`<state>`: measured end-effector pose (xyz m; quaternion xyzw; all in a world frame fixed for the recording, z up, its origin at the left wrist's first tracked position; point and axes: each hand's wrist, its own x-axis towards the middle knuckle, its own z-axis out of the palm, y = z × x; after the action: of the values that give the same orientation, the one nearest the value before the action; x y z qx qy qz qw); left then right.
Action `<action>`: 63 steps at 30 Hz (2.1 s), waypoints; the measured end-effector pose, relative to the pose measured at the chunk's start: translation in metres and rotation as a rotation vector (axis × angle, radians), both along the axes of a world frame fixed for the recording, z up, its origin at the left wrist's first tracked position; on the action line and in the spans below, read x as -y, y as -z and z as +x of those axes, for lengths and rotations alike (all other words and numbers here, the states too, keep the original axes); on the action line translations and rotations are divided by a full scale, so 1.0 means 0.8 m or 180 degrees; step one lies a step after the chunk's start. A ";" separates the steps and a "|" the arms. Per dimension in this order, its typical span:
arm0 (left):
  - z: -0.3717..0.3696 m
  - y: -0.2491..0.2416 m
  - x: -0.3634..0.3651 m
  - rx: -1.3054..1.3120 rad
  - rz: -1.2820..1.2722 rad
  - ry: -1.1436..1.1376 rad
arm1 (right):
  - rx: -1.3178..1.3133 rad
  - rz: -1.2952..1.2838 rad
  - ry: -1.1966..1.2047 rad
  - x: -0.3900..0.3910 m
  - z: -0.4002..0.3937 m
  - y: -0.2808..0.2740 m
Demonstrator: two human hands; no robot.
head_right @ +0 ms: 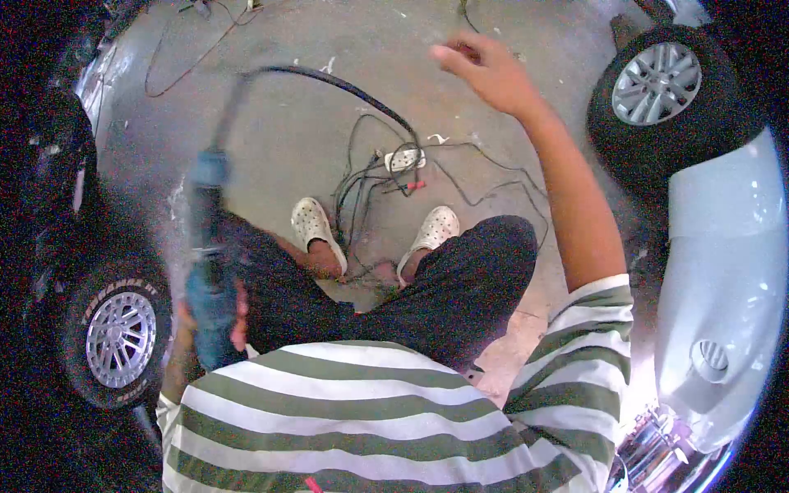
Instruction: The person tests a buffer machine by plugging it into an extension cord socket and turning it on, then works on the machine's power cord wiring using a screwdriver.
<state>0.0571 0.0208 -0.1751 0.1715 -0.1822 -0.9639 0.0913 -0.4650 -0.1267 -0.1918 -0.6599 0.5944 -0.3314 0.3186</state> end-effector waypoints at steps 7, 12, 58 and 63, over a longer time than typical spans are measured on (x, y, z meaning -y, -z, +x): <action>0.030 -0.023 0.029 0.0890 -0.0693 -0.1375 | -0.1365 0.1663 0.0604 -0.105 -0.129 0.317; 0.032 -0.035 0.067 0.1094 -0.0171 -0.1364 | -0.1646 0.2490 -0.1412 -0.072 -0.046 0.299; -0.009 -0.151 0.150 0.4179 -0.2364 0.1838 | -0.0522 0.2572 0.2134 0.027 0.277 0.521; -0.016 -0.124 0.128 0.4379 -0.2853 0.1867 | 0.0475 0.2240 0.3114 0.002 0.275 0.493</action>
<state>0.0444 -0.0813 -0.0759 0.6097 -0.5958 -0.4685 -0.2320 -0.2448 -0.1280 -0.5860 -0.1402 0.8787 -0.2683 0.3691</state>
